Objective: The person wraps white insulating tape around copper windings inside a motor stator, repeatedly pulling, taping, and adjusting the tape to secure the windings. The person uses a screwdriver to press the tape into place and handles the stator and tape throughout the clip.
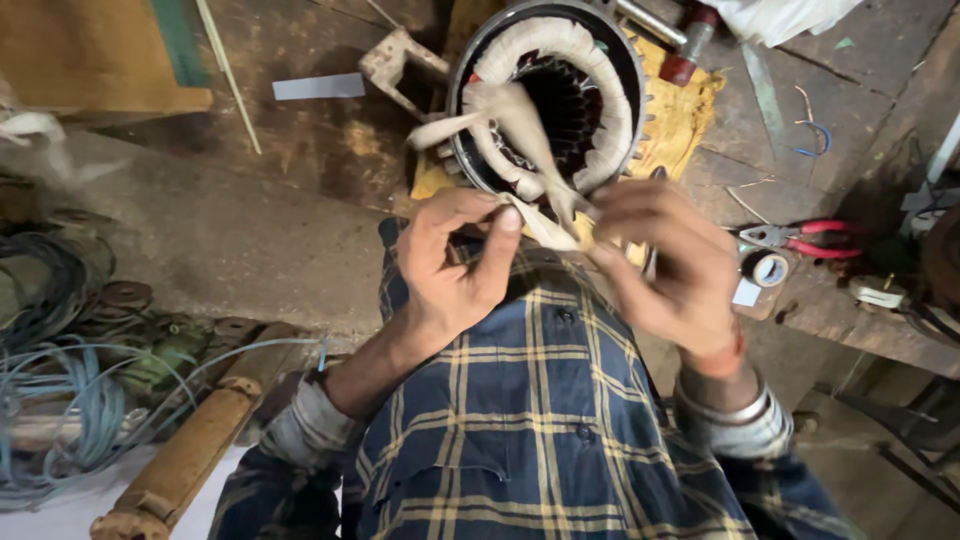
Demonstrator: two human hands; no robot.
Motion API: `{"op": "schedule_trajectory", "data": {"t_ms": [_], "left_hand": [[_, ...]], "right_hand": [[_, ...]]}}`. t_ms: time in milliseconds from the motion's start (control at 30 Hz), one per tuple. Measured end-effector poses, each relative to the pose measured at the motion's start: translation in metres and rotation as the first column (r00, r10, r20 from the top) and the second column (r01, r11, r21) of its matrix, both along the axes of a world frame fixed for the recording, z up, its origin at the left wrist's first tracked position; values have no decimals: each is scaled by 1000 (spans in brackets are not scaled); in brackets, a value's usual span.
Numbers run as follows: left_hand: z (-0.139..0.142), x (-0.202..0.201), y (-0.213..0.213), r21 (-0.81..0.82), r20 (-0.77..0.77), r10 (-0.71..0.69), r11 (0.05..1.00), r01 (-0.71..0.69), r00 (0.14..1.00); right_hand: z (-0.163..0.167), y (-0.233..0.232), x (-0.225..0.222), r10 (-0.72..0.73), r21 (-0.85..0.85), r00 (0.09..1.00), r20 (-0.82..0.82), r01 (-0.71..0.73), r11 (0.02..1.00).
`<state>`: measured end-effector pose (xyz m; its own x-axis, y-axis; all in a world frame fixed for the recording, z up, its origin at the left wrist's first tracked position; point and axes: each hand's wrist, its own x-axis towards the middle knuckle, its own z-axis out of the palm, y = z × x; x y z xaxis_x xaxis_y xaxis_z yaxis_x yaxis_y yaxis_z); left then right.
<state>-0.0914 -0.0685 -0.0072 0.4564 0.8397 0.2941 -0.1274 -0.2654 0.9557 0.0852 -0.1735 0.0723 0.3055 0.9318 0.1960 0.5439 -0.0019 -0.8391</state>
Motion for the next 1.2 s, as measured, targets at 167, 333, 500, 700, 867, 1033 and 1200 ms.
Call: {"op": "schedule_trajectory", "data": {"t_ms": [167,333,500,700,867,1033,1200], "left_hand": [[15,-1,32,97,-113,-126,986,137,986],[21,7,47,-48,-186,-286,958,282,940],[30,12,50,122,-179,-327,929,350,928],[38,-4,51,325,-174,-347,863,387,922],[16,-4,39,283,-1,-604,764,579,797],[8,-5,26,592,-63,-558,647,481,828],[19,-8,29,641,-73,-580,596,484,811]], "right_hand": [[12,-24,-40,-161,206,790,-591,341,917],[-40,-31,4,-289,75,335,-897,759,647],[-18,-38,-10,-732,371,681,-36,689,623],[5,-20,-63,-131,-82,972,194,149,985],[-22,-14,-46,-226,-12,973,35,227,974],[-24,-23,-28,-54,-43,998,-27,53,998],[-32,-28,-23,-111,95,994,-8,112,989]]}}
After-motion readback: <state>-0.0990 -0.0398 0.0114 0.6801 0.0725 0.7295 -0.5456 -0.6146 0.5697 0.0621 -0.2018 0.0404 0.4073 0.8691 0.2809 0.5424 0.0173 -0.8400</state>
